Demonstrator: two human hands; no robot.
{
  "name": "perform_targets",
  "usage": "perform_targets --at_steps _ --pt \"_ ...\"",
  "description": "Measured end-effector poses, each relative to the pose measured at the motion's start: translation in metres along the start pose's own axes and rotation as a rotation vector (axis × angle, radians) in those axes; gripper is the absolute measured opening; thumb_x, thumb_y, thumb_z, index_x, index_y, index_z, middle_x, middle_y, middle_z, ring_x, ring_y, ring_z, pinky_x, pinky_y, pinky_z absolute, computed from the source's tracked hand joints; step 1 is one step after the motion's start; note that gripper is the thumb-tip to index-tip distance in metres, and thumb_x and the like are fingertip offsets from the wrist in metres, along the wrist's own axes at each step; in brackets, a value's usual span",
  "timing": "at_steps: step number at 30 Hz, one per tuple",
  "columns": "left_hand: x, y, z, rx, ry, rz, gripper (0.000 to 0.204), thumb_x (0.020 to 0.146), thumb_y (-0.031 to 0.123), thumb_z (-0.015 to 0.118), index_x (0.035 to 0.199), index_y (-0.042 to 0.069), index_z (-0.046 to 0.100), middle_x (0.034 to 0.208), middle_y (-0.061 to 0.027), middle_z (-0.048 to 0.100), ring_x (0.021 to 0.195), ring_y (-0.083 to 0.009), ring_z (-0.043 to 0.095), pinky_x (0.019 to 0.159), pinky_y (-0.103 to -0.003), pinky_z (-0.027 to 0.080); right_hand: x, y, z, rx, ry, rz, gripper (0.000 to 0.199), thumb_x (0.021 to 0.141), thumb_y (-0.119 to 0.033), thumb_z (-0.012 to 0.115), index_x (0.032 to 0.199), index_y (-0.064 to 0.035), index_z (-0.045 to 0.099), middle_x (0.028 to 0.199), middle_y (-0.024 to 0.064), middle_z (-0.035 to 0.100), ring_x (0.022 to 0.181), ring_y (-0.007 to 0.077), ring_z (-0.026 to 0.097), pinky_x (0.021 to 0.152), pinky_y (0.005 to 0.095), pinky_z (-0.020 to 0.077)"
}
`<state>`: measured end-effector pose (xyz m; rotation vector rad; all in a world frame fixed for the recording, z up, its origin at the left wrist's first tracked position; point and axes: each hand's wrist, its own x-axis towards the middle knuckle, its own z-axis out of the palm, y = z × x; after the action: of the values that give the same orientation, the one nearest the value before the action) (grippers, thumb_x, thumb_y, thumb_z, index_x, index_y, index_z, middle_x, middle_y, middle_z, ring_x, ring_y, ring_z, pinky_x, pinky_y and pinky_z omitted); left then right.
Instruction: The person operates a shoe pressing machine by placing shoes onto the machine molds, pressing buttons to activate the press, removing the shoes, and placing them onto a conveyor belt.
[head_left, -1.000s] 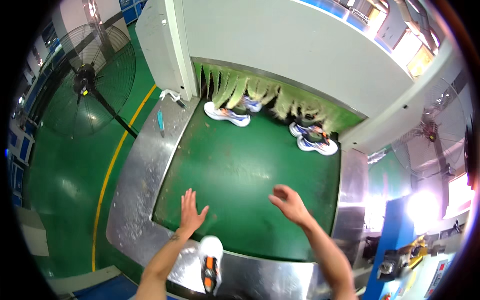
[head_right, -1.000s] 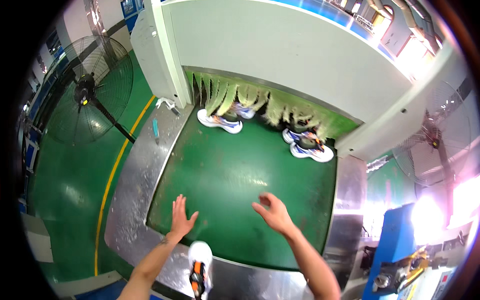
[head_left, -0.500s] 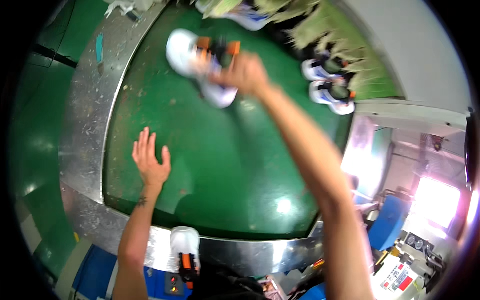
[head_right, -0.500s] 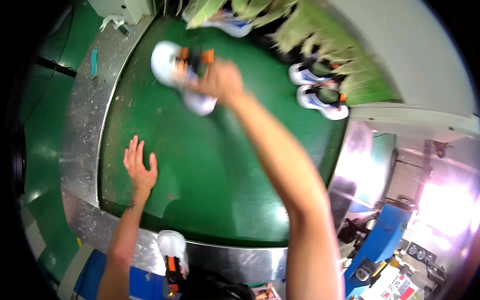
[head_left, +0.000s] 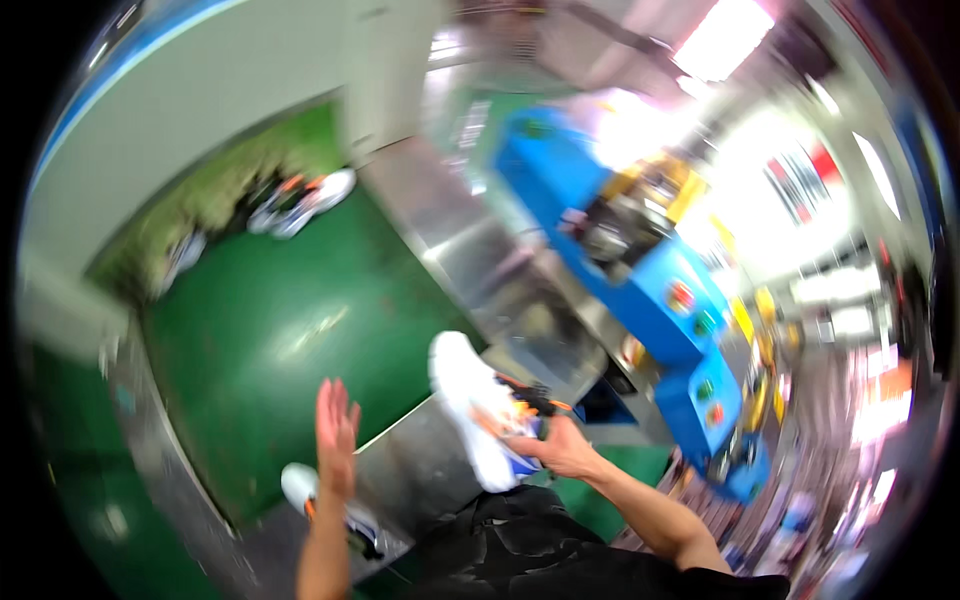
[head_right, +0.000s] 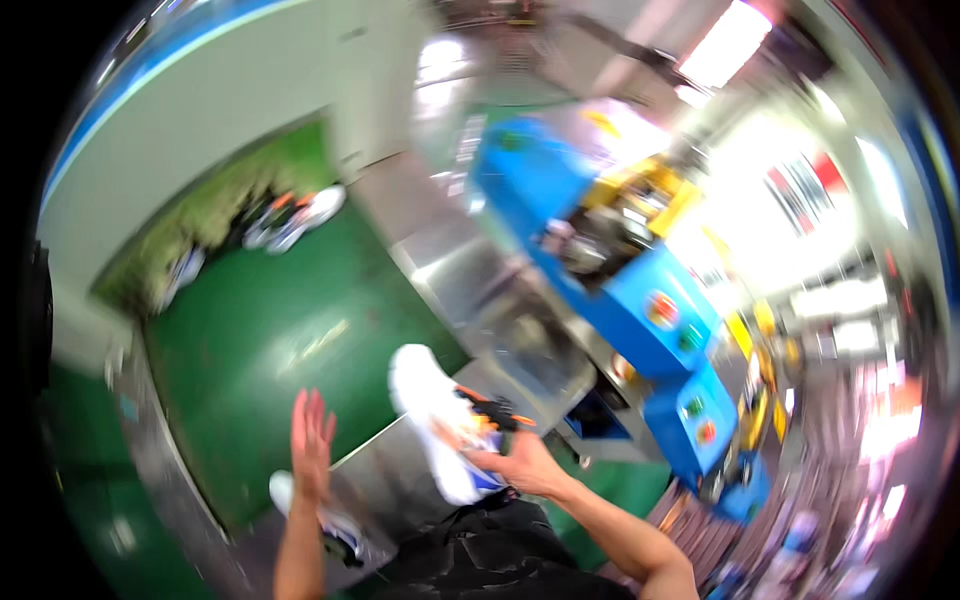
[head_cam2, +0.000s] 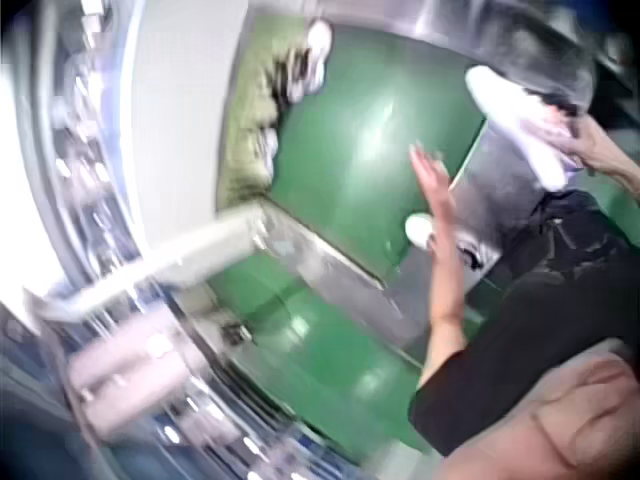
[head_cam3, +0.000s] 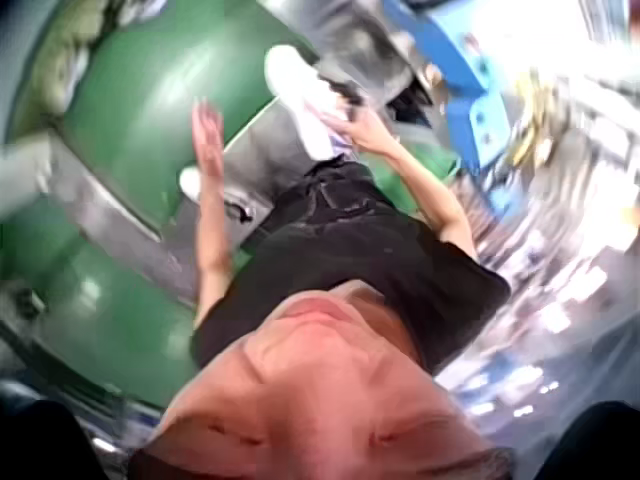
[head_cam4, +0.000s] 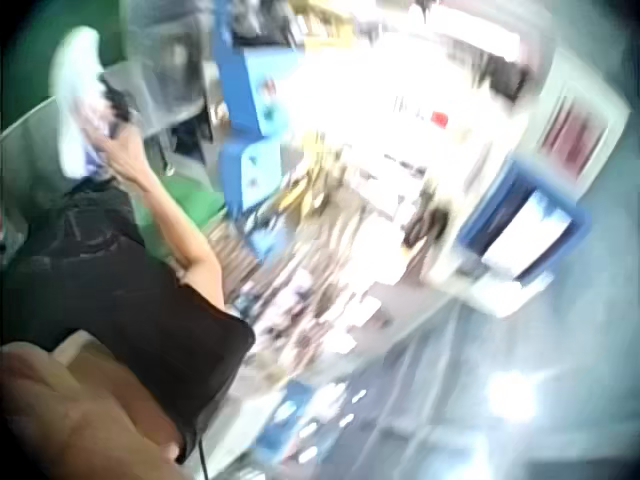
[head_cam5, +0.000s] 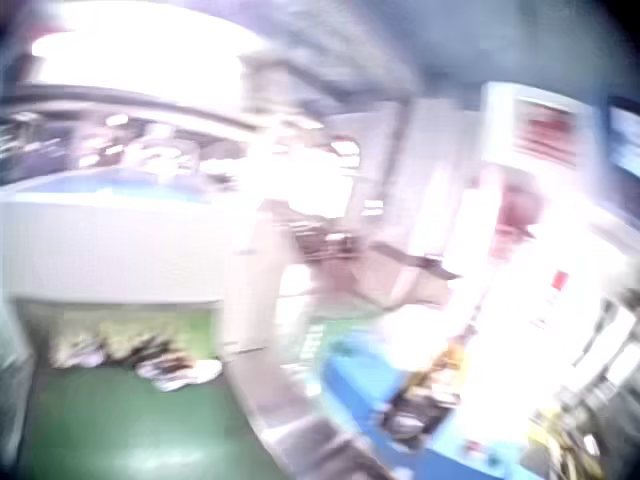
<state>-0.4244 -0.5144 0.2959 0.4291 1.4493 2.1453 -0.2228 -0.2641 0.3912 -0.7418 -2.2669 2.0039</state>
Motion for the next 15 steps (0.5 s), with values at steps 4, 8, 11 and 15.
perform_targets --at_steps 4,8,11,15 --pt "-0.019 0.013 0.149 -0.175 -0.384 0.016 0.097 0.082 0.046 0.066 0.149 0.005 0.009 0.140 -0.0151 0.040 0.128 -0.0315 0.042 0.109 -0.046 0.032 -0.057 -0.002 -0.002 -0.080 0.076 -0.409 0.048 0.082 -0.028 0.072 0.120 -0.0038 0.055 0.113 0.0164 0.058 0.103 0.0250 0.057 0.093 0.0305 0.0421" --pt "-0.034 0.040 0.257 -0.223 -0.630 -0.257 0.094 0.080 0.042 0.067 0.148 0.007 0.012 0.133 -0.0107 0.047 0.116 -0.0287 0.054 0.098 -0.046 0.047 -0.126 -0.019 -0.062 0.109 0.222 -0.770 0.040 0.086 -0.026 0.067 0.119 -0.0050 0.057 0.127 0.0154 0.046 0.112 0.0265 0.050 0.099 0.0313 0.0379" --pt "-0.078 -0.045 0.311 0.054 -0.697 -0.209 0.041 0.092 0.019 0.055 0.127 0.002 0.044 0.108 -0.0159 0.062 0.095 -0.0260 0.064 0.091 -0.044 0.050 -0.195 0.050 -0.115 0.366 0.376 -0.388 0.039 0.089 -0.024 0.064 0.120 -0.0019 0.054 0.118 0.0089 0.054 0.106 0.0179 0.050 0.097 0.0332 0.0391" --pt "-0.171 -0.098 0.437 -0.039 -0.797 -0.525 0.060 0.086 0.000 0.057 0.139 0.001 0.031 0.138 -0.0158 0.042 0.126 -0.0265 0.045 0.105 -0.040 0.038 -0.316 0.150 -0.167 0.692 0.838 -0.117 0.043 0.092 -0.028 0.062 0.124 -0.0013 0.052 0.108 0.0026 0.059 0.097 0.0095 0.052 0.086 0.0268 0.0443"
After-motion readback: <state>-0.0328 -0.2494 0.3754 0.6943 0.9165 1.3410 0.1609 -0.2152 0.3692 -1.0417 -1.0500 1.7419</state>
